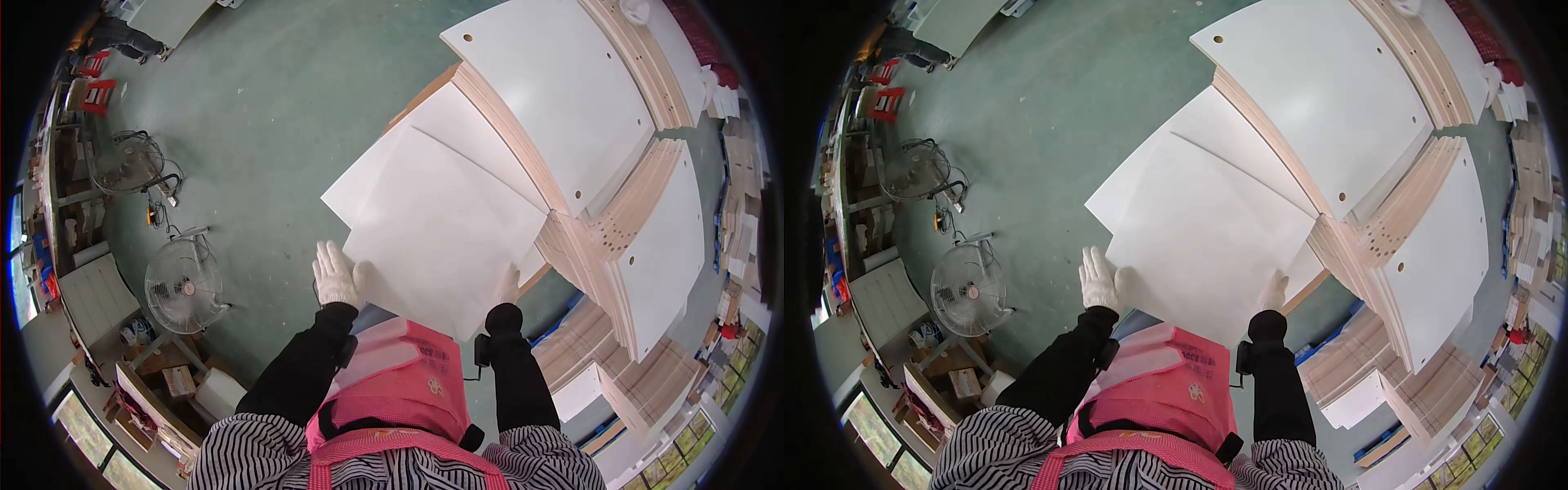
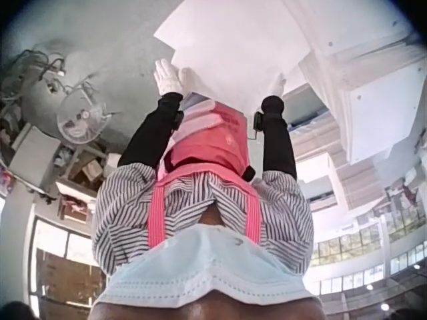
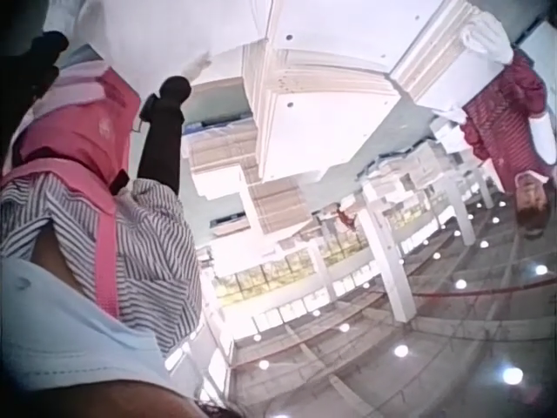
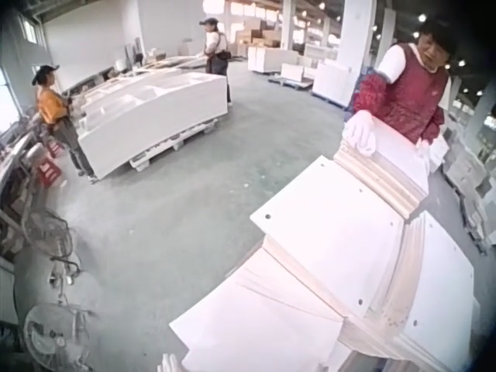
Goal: Inspecting, cleaning edges with a sanding block, and stacking white furniture panels in a workshop.
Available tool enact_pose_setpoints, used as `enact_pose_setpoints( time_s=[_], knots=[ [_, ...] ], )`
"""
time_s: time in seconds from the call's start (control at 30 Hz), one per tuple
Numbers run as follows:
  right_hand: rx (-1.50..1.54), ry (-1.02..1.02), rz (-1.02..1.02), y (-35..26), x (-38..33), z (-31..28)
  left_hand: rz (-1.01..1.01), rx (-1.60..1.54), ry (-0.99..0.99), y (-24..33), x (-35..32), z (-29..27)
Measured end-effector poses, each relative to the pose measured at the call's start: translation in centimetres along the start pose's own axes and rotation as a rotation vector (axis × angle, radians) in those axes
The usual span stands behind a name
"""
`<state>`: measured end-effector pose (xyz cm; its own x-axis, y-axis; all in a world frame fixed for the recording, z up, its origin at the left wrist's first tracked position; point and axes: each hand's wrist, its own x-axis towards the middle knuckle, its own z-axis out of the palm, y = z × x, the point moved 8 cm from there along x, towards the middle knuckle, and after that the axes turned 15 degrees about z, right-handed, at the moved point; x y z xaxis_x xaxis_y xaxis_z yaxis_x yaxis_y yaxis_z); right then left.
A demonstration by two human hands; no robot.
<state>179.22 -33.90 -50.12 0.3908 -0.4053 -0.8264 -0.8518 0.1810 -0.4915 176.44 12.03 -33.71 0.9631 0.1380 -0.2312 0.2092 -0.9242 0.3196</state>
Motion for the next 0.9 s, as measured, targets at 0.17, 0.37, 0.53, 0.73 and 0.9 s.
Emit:
enact_pose_setpoints(
  time_s=[0.17,0.37,0.53,0.73,0.9],
  knots=[
    [-0.095,0.042,0.195,-1.2,-4.9,-1.8,-0.600,-1.011,-0.128,-4.2,-4.0,7.3],
    [0.187,0.049,-0.149,-7.1,-16.0,-1.1,-0.889,-0.910,0.192,-5.8,-7.5,4.8],
    [0.651,-0.207,-0.333,-18.3,-24.9,3.1,-0.877,-0.938,0.828,-5.6,-7.3,-7.7],
    [0.633,-0.391,-0.858,-31.4,-34.8,6.4,0.703,-1.919,0.869,3.4,-2.8,-28.7],
    [0.865,-0.798,-0.896,-39.2,-42.6,7.4,0.310,-2.348,0.451,9.5,-5.1,-31.3]
  ],
)
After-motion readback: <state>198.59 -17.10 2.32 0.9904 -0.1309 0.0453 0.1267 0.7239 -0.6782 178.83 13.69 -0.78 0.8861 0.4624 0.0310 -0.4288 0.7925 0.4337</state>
